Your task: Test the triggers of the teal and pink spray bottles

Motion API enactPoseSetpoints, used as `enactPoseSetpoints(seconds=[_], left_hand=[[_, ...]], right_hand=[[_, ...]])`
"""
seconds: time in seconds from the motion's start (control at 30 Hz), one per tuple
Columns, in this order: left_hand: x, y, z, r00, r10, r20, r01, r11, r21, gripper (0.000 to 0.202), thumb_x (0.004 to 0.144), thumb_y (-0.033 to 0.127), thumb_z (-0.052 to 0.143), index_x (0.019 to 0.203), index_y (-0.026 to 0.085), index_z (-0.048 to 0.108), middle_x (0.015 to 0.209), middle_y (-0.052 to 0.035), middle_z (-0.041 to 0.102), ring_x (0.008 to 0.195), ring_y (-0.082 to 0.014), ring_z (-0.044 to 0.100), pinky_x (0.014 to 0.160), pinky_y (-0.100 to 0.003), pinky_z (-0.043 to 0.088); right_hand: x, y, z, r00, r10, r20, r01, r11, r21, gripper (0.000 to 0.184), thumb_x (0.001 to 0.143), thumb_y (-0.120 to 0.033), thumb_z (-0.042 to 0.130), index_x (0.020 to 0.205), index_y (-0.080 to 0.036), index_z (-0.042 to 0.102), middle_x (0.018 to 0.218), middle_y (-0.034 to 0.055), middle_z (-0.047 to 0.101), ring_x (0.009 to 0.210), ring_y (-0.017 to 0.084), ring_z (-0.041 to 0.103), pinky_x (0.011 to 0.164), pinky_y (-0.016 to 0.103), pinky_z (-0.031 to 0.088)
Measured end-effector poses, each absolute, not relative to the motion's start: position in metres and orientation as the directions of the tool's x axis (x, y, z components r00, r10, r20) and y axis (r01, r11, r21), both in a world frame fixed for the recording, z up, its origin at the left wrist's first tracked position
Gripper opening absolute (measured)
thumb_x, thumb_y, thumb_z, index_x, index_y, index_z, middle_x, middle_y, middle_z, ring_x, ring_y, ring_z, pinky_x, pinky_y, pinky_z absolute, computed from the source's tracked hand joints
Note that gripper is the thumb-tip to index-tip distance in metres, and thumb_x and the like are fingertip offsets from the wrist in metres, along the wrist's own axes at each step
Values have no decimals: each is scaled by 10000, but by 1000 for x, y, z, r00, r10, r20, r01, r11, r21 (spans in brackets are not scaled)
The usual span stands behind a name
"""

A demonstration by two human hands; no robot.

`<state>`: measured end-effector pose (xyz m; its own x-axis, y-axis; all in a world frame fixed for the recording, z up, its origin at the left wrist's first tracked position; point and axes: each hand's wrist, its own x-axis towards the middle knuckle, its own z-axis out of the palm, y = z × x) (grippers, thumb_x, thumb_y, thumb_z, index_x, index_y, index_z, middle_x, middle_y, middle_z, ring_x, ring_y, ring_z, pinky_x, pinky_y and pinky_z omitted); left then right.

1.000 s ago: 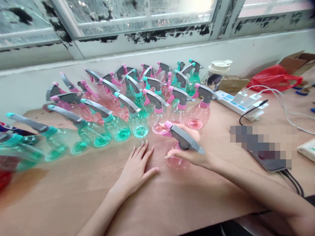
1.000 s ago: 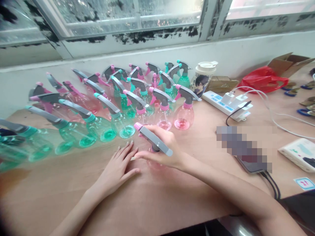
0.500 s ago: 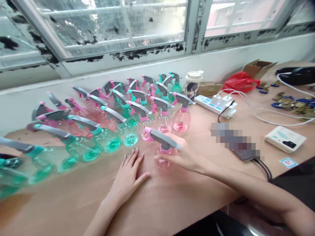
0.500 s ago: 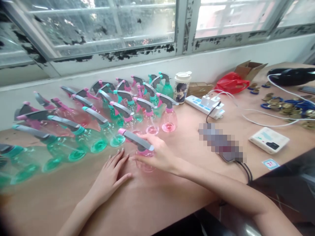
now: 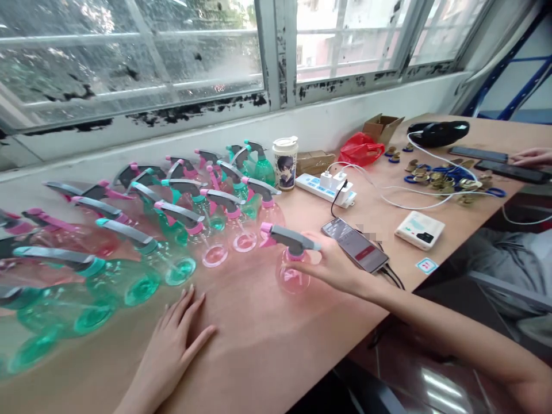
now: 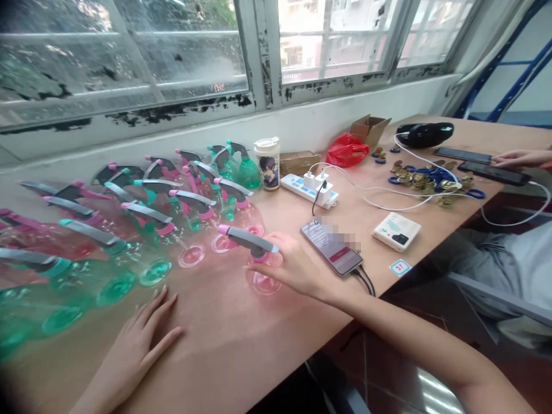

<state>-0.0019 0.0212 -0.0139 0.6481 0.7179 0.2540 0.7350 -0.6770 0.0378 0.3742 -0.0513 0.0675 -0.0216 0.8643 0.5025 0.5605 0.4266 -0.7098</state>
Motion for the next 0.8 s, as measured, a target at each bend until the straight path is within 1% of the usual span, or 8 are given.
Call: enactPoseSetpoints(seconds=[0.13, 0.2, 0.3, 0.4, 0.53, 0.63, 0.8], left_hand=[[-2, 23, -15, 641, 724, 256, 741, -670, 39, 586, 958, 565, 429, 1409, 194, 475, 1532, -137, 401, 1380, -361, 405, 1112, -590, 314], [-2, 23, -15, 639, 725, 256, 743, -669, 40, 579, 961, 553, 432, 1414, 194, 468, 1535, -140, 395, 1374, -363, 413, 1109, -598, 314], [-2, 23, -14, 636, 729, 254, 745, -666, 45, 571, 965, 537, 438, 1422, 196, 460, 1539, -137, 389, 1378, -358, 410, 1111, -594, 313], [-2, 21, -13, 622, 742, 252, 755, -653, 60, 558, 963, 533, 445, 1410, 200, 480, 1534, -129, 400, 1376, -353, 414, 1115, -580, 319], [0, 19, -11, 601, 762, 241, 768, -634, 88, 543, 958, 529, 457, 1407, 227, 488, 1530, -108, 414, 1374, -343, 421, 1126, -557, 314], [0, 18, -10, 598, 764, 242, 769, -632, 94, 532, 957, 521, 469, 1413, 247, 477, 1532, -103, 410, 1371, -341, 426, 1118, -560, 326], [-1, 17, -10, 606, 754, 252, 761, -642, 91, 535, 959, 503, 468, 1434, 257, 460, 1542, -93, 395, 1373, -345, 422, 1113, -566, 332]], right_hand=[[409, -38, 56, 95, 839, 536, 617, 373, -693, 245, 831, -436, 713, 885, -201, 668, 883, 31, 699, 821, 201, 660, 761, 317, 503], [423, -28, 53, 158, 829, 537, 635, 332, -698, 263, 826, -454, 709, 891, -201, 675, 910, 39, 713, 843, 215, 673, 766, 324, 513], [438, -10, 48, 210, 811, 546, 644, 306, -701, 287, 825, -474, 697, 924, -204, 695, 969, 54, 729, 916, 245, 680, 821, 359, 514], [447, 10, 44, 241, 802, 547, 647, 287, -706, 330, 823, -498, 687, 963, -200, 715, 998, 70, 739, 963, 271, 678, 861, 393, 503], [452, 36, 43, 280, 797, 535, 653, 251, -715, 358, 813, -509, 691, 941, -178, 729, 951, 89, 746, 921, 286, 681, 842, 409, 498], [453, 52, 44, 296, 794, 530, 652, 238, -720, 337, 807, -486, 704, 914, -167, 730, 937, 95, 745, 901, 283, 676, 822, 400, 492], [452, 68, 43, 307, 793, 527, 644, 235, -728, 307, 794, -453, 724, 909, -168, 728, 963, 96, 743, 916, 276, 664, 836, 394, 479]])
